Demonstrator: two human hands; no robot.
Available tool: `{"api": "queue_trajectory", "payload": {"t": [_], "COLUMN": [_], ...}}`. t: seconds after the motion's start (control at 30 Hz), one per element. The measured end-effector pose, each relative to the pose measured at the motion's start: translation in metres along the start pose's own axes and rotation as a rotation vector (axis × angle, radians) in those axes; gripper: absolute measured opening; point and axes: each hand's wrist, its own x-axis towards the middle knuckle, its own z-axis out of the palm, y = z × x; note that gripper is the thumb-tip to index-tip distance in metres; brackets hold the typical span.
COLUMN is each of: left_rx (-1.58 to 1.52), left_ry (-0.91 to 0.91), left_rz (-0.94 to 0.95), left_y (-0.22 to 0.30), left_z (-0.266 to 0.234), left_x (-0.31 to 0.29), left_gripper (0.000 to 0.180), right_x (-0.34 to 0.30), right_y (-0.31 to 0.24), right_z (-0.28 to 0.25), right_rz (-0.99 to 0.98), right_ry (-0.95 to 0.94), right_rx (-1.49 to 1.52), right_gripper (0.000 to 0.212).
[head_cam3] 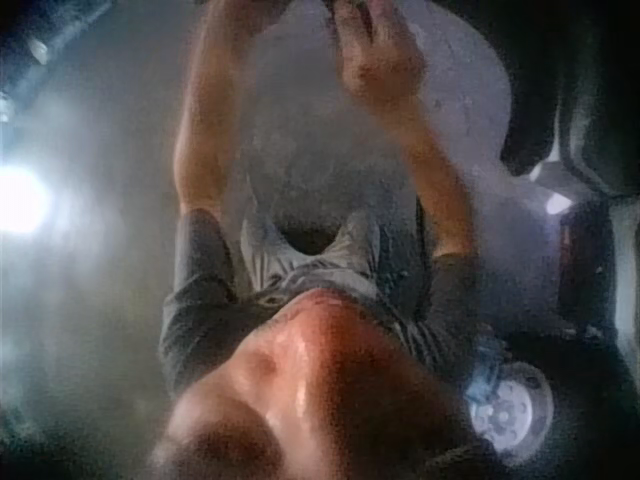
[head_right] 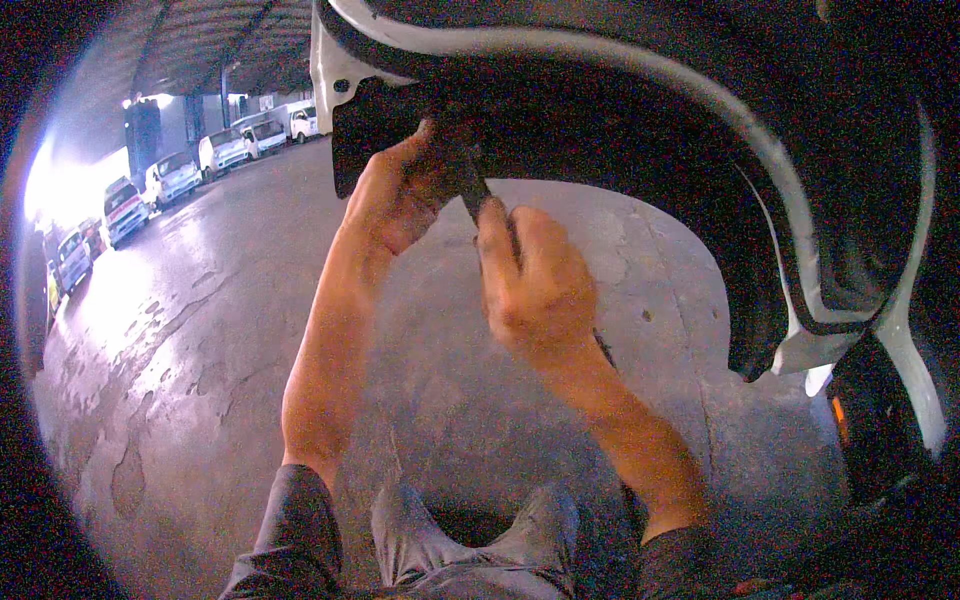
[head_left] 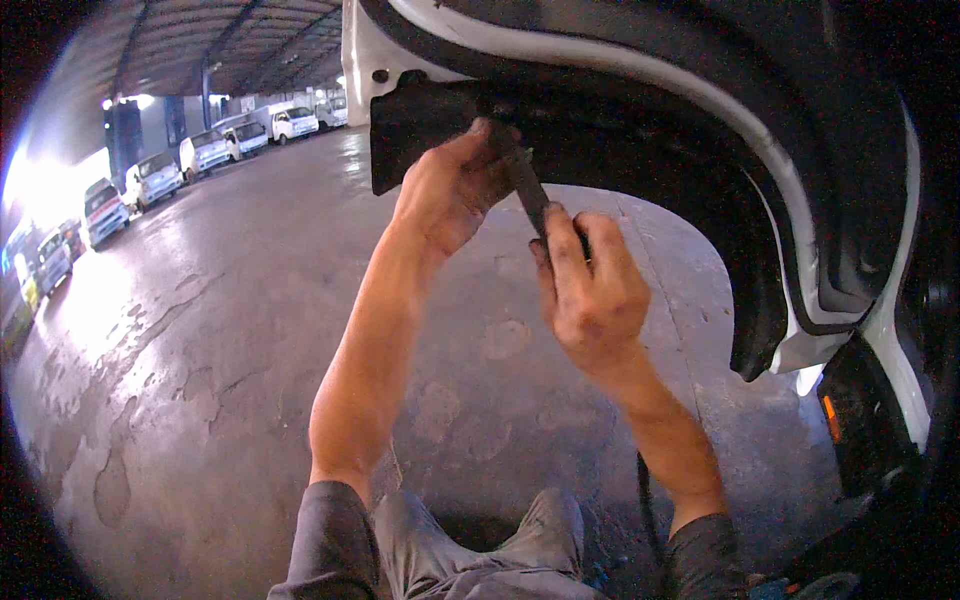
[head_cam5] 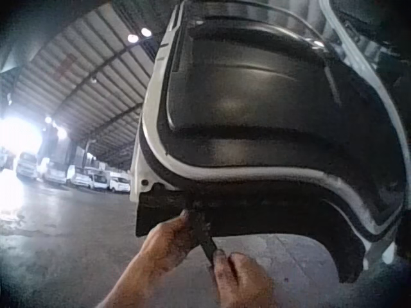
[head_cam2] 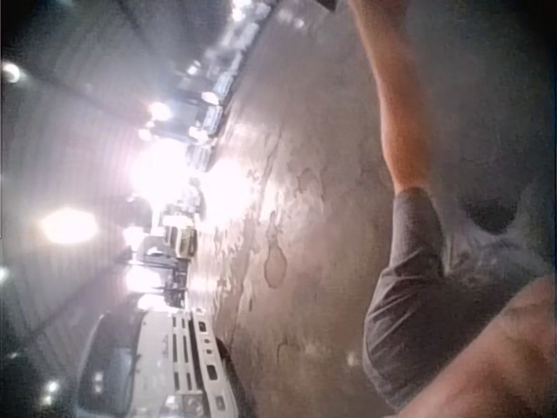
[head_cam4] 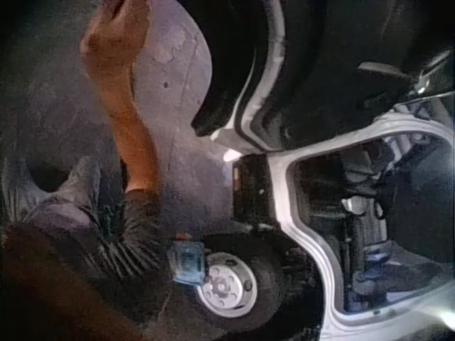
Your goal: The person installs a black mud flap onto the rear wheel arch of a white van. They position the flap, use a cordless drill to fasten it with screws, and adjust the fit by hand.
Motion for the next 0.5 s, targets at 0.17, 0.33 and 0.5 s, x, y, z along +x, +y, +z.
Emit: {"api": "queue_trajectory", "payload": {"t": [0.17,0.33,0.5], "left_rx": [-0.081,-0.047,0.037], "left_ry": [0.030,-0.028,0.082], "left_rz": [-0.016,0.033,0.136], "left_y": [-0.005,-0.009,-0.014], "left_z": [-0.002,0.005,0.013], "left_x": [0.008,0.014,0.009], "left_gripper": [0.025,0.025,0.023], "right_x": [-0.005,0.007,0.015], "right_y": [0.003,0.036,0.063], "right_z": [0.015,0.022,0.034], "right_rz": [0.067,0.102,0.093], "right_ry": [0.099,0.175,0.212], "right_rx": [0.055,0.003,-0.058], "right_gripper": [0.038,0.038,0.037]}}
